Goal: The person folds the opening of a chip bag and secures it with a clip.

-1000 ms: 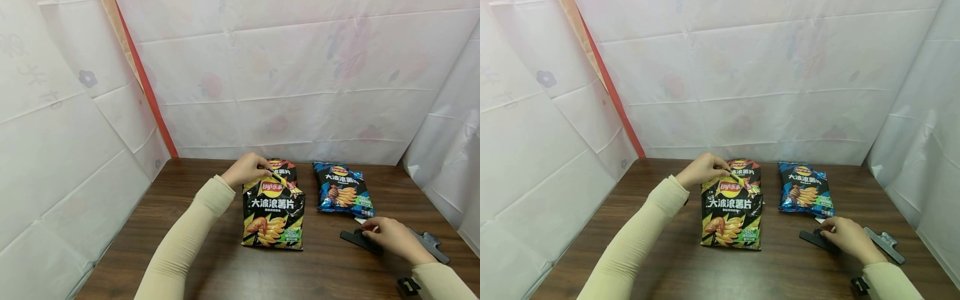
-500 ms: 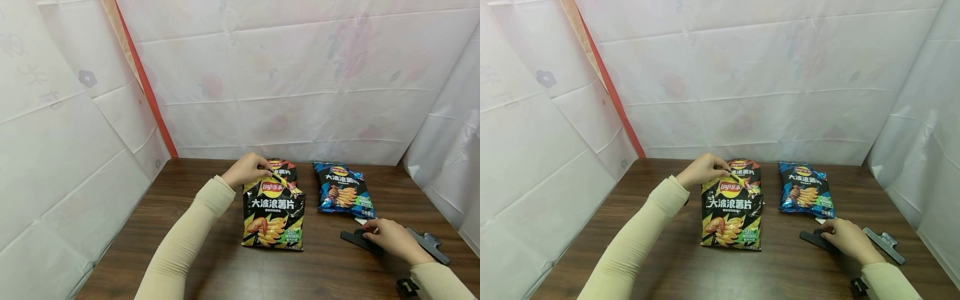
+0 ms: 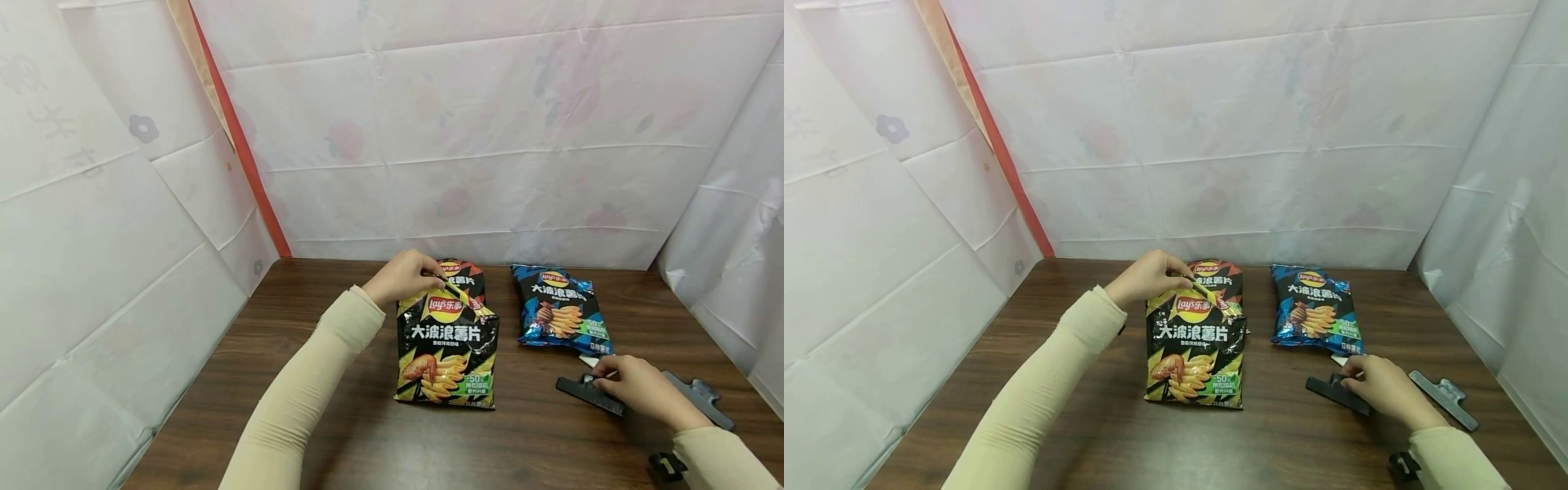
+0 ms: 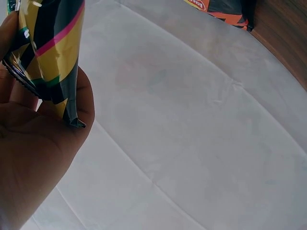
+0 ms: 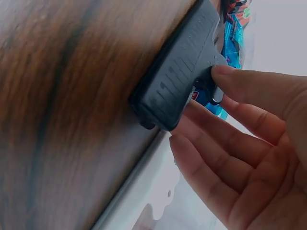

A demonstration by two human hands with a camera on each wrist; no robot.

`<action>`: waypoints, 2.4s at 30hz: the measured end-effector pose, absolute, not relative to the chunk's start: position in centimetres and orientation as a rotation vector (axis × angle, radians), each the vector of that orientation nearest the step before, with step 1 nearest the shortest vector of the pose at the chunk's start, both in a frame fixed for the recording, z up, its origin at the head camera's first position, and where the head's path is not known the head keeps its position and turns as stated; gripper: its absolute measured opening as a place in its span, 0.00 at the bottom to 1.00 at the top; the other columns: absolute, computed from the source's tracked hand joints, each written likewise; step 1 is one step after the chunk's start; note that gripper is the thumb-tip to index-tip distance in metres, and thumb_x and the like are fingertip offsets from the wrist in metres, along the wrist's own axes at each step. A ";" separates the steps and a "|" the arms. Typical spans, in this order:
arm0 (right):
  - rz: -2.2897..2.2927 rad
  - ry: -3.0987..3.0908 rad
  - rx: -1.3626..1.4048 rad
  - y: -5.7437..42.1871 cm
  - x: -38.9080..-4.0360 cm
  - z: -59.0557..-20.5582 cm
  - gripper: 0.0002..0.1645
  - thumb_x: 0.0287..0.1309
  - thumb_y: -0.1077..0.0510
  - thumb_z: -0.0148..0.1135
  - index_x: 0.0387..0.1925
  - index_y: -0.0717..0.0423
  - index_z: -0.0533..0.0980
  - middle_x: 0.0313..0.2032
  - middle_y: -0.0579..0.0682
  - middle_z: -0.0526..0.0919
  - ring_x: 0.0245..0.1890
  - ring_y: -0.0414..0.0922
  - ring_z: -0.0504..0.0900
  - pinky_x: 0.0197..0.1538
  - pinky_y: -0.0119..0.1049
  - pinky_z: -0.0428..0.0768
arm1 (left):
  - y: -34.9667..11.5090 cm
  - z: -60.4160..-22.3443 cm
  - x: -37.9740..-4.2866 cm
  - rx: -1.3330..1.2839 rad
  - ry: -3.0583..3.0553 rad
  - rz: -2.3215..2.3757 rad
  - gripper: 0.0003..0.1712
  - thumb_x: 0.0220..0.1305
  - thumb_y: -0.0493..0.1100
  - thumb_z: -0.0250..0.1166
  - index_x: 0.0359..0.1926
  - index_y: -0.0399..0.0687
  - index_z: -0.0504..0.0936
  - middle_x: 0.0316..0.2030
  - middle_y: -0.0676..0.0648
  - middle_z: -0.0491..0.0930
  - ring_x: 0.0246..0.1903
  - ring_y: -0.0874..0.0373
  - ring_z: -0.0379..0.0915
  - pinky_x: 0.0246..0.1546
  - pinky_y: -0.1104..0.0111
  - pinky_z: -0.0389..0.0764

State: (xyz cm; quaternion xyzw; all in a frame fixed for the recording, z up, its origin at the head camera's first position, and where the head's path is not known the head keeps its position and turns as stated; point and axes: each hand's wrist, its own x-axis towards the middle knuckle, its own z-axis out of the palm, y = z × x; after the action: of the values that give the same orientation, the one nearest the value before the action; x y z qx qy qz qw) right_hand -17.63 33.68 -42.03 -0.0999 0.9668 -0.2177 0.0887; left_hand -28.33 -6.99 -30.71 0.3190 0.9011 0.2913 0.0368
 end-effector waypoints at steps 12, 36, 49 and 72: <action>-0.682 2.828 -0.303 33.8 -17.6 -41.8 0.03 0.59 0.59 0.66 0.32 0.54 0.80 0.32 0.46 0.84 0.32 0.40 0.80 0.30 0.35 0.76 | -7.0 -30.8 -28.5 1.000 2.767 0.893 0.08 0.66 0.43 0.65 0.42 0.50 0.89 0.36 0.51 0.87 0.19 0.64 0.66 0.25 0.72 0.68; -0.846 2.908 -0.355 33.0 -17.7 -39.2 0.12 0.63 0.51 0.65 0.42 0.55 0.82 0.37 0.46 0.85 0.32 0.28 0.77 0.33 0.30 0.77 | -6.9 -30.6 -28.2 0.984 2.762 0.903 0.08 0.66 0.43 0.65 0.42 0.50 0.89 0.37 0.50 0.88 0.15 0.64 0.60 0.22 0.73 0.65; -0.851 2.946 -0.406 31.4 -18.9 -36.9 0.29 0.65 0.48 0.62 0.58 0.65 0.76 0.40 0.51 0.86 0.23 0.35 0.72 0.26 0.32 0.69 | -6.9 -30.7 -28.3 0.973 2.764 0.901 0.08 0.66 0.44 0.65 0.42 0.50 0.89 0.36 0.51 0.87 0.15 0.64 0.60 0.22 0.73 0.64; -0.984 2.926 -0.474 28.4 -21.3 -32.7 0.30 0.68 0.46 0.58 0.63 0.60 0.74 0.53 0.62 0.81 0.35 0.31 0.76 0.32 0.32 0.74 | -7.0 -30.7 -28.3 0.962 2.761 0.918 0.08 0.66 0.44 0.65 0.43 0.50 0.89 0.38 0.50 0.87 0.17 0.63 0.64 0.23 0.72 0.67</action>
State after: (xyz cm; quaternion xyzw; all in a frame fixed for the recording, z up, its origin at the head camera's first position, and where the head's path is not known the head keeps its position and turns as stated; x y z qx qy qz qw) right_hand -21.25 28.39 -32.71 -0.1517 0.9369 -0.3150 0.0094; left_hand -28.31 -6.98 -30.74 0.3138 0.9002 0.2995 0.0386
